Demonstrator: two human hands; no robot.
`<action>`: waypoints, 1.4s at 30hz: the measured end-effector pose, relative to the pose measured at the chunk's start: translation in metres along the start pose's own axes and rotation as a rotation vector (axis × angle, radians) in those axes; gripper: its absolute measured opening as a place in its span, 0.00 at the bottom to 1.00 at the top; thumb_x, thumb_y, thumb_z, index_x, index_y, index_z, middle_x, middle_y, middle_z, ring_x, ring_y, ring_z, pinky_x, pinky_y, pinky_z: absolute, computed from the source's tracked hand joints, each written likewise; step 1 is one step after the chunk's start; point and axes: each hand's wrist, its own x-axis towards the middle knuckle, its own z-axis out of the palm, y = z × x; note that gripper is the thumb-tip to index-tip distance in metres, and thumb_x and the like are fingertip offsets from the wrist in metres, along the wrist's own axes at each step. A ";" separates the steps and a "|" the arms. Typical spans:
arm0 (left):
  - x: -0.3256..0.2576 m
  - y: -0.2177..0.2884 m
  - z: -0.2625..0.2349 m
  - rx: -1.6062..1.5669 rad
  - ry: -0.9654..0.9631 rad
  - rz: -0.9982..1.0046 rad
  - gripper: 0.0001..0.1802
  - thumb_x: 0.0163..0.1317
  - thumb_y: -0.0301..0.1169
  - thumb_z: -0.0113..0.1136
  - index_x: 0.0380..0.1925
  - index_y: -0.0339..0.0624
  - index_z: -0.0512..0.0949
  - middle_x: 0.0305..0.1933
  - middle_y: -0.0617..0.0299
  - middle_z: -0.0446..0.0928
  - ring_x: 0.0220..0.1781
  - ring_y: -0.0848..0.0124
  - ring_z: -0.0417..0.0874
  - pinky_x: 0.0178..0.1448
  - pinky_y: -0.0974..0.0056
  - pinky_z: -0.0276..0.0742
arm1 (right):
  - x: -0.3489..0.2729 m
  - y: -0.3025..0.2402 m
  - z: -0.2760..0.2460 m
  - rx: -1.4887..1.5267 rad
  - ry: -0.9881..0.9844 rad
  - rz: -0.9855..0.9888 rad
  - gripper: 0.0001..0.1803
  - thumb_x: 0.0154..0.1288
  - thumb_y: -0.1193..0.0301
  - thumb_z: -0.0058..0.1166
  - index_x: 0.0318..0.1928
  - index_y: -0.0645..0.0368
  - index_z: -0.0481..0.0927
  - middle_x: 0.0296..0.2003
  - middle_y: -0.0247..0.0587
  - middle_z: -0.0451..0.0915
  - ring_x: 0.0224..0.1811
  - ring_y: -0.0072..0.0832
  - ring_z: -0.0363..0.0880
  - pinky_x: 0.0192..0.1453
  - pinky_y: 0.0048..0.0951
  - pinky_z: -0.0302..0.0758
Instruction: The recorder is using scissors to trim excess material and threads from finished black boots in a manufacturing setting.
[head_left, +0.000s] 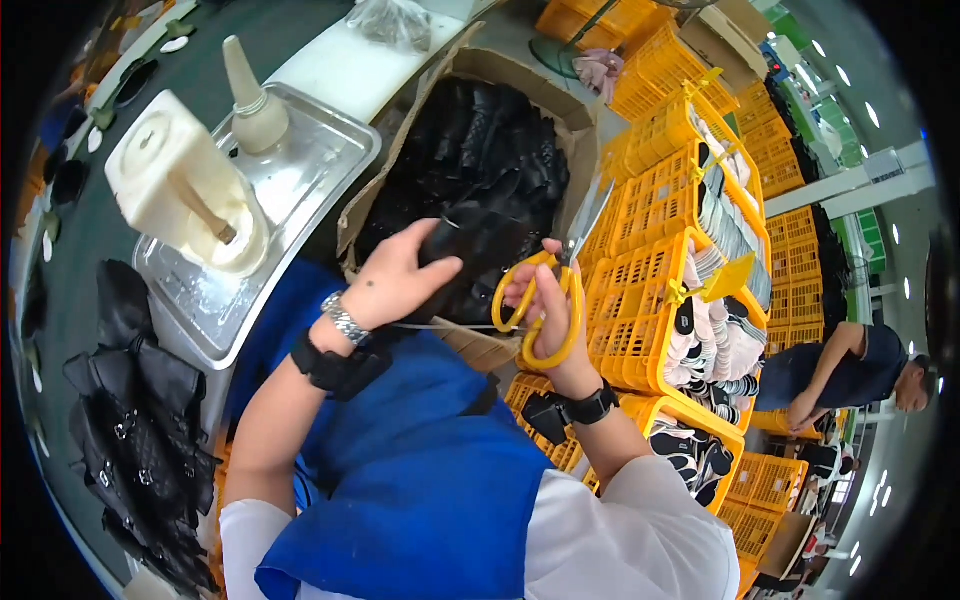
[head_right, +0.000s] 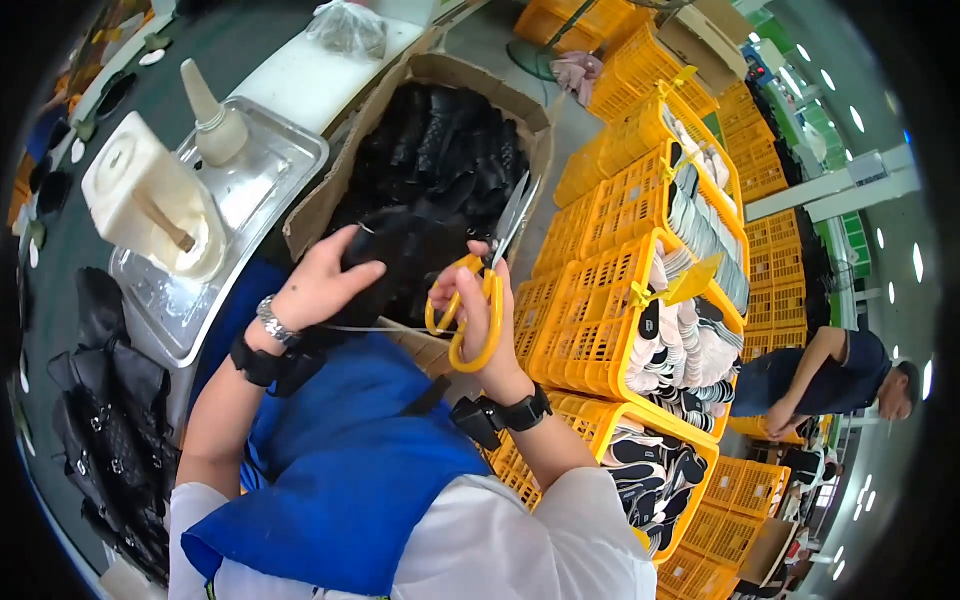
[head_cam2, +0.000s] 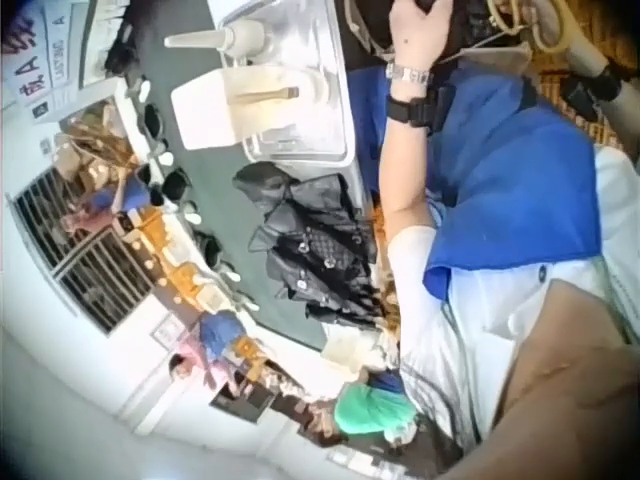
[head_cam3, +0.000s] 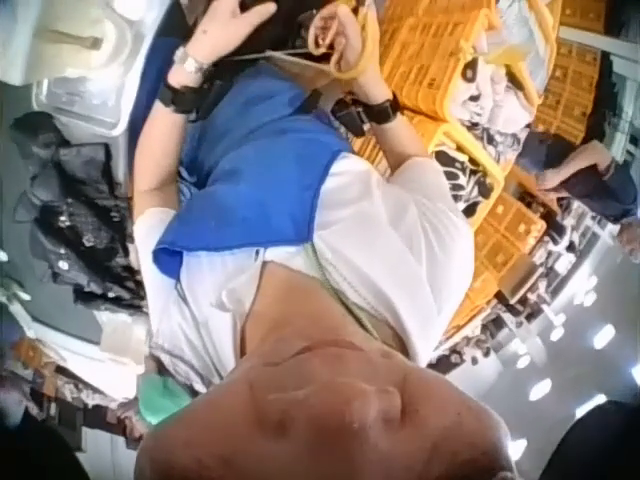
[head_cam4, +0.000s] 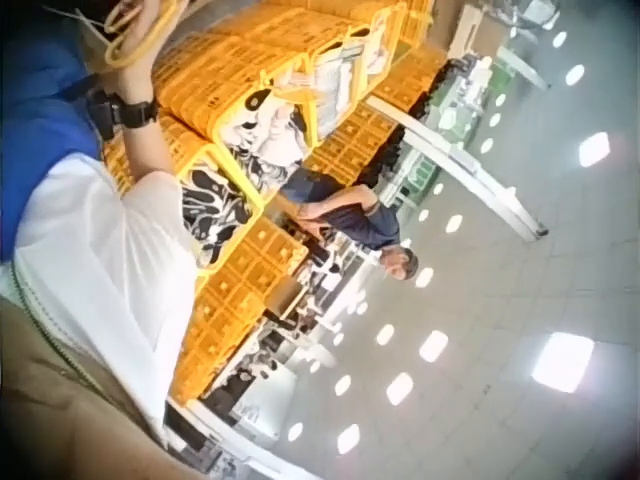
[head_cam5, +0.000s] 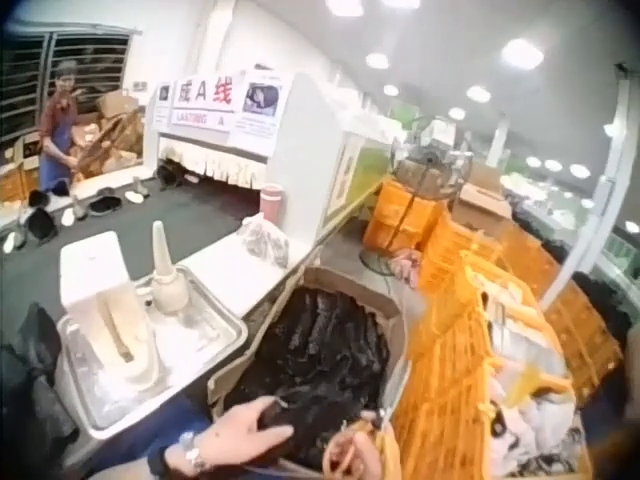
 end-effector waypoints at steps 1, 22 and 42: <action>0.004 0.000 -0.005 0.000 0.044 -0.013 0.24 0.51 0.35 0.61 0.46 0.32 0.71 0.37 0.48 0.78 0.39 0.60 0.80 0.45 0.63 0.73 | -0.001 0.003 -0.016 -0.100 -0.052 -0.051 0.19 0.66 0.68 0.45 0.55 0.58 0.61 0.28 0.34 0.72 0.27 0.17 0.70 0.33 0.18 0.68; -0.072 0.069 -0.087 -0.306 0.379 -0.208 0.22 0.49 0.28 0.65 0.44 0.29 0.73 0.42 0.60 0.78 0.44 0.72 0.77 0.51 0.67 0.73 | -0.019 -0.010 -0.060 -0.516 -0.086 0.012 0.24 0.59 0.81 0.51 0.57 0.58 0.66 0.25 0.26 0.69 0.24 0.12 0.67 0.28 0.14 0.66; -0.034 0.007 -0.068 -0.156 -0.337 -0.304 0.19 0.48 0.28 0.64 0.42 0.34 0.76 0.36 0.65 0.78 0.38 0.79 0.75 0.46 0.71 0.72 | -0.018 -0.033 -0.056 -1.075 -0.664 -0.110 0.26 0.52 0.79 0.57 0.54 0.57 0.71 0.29 0.41 0.71 0.29 0.28 0.71 0.35 0.24 0.69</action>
